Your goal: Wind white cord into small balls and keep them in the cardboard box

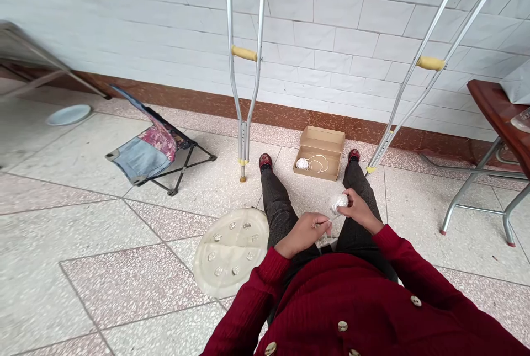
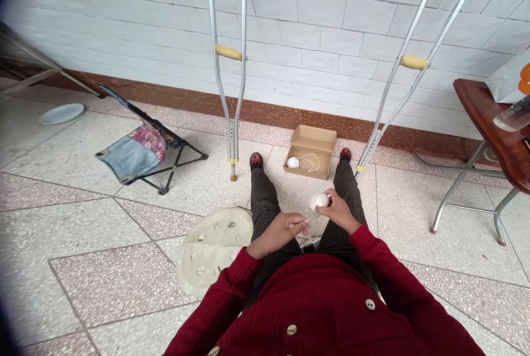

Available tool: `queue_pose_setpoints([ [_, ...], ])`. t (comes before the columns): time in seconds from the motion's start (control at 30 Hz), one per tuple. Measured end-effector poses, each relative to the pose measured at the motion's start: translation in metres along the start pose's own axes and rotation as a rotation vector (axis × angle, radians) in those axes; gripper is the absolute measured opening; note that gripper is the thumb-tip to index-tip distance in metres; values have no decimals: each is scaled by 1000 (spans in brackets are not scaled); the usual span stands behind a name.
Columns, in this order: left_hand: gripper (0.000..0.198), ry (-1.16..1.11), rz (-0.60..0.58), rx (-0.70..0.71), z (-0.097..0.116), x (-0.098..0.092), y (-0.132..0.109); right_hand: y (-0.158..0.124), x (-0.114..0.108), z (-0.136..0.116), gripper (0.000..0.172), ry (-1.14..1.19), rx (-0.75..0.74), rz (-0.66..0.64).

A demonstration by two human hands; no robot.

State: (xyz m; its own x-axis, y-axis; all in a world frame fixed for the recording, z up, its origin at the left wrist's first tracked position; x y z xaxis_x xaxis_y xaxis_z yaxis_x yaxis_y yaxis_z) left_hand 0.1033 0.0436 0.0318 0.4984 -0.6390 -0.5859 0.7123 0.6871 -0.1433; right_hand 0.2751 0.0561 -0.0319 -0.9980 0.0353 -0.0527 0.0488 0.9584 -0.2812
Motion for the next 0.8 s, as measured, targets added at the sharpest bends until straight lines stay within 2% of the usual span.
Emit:
queue_pose_setpoints([
  [0.1, 29, 94, 141, 72, 1, -25, 4, -12, 19, 7, 45, -13, 54, -150],
  [0.2, 27, 120, 227, 169, 6, -40, 7, -26, 36, 0, 44, 130, 164, -359],
  [0.3, 28, 60, 262, 228, 12, -43, 8, -39, 47, -14, 41, 325, 232, -547],
  [0.4, 26, -47, 317, 200, 6, -41, 9, -47, 49, -24, 41, 572, 266, -614],
  [0.5, 28, -125, 335, 104, -13, -33, 11, -48, 47, -27, 46, 777, 270, -568],
  [0.6, 34, -144, 260, 20, -27, -17, 11, -41, 41, -36, 46, 851, 196, -486],
  [0.7, 38, -104, 171, -18, -26, -1, 8, -25, 31, -49, 40, 796, 91, -341],
  [0.8, 38, -48, 92, -7, -14, 10, 3, -6, 14, -50, 35, 608, 30, -121],
])
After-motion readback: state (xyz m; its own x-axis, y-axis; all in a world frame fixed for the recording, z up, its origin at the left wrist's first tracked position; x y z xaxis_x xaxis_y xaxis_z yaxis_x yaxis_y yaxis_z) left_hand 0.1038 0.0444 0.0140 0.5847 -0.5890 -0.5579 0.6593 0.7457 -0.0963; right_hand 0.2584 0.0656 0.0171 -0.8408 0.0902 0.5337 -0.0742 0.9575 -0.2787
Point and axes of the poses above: each hand's wrist, its own y-axis towards the middle knuckle, its own x-axis out of the palm, z = x × y, the point moved 7 cm from there along y, towards the middle knuckle, and after that the axes turned 11 degrees about y, right-handed, at the moved point
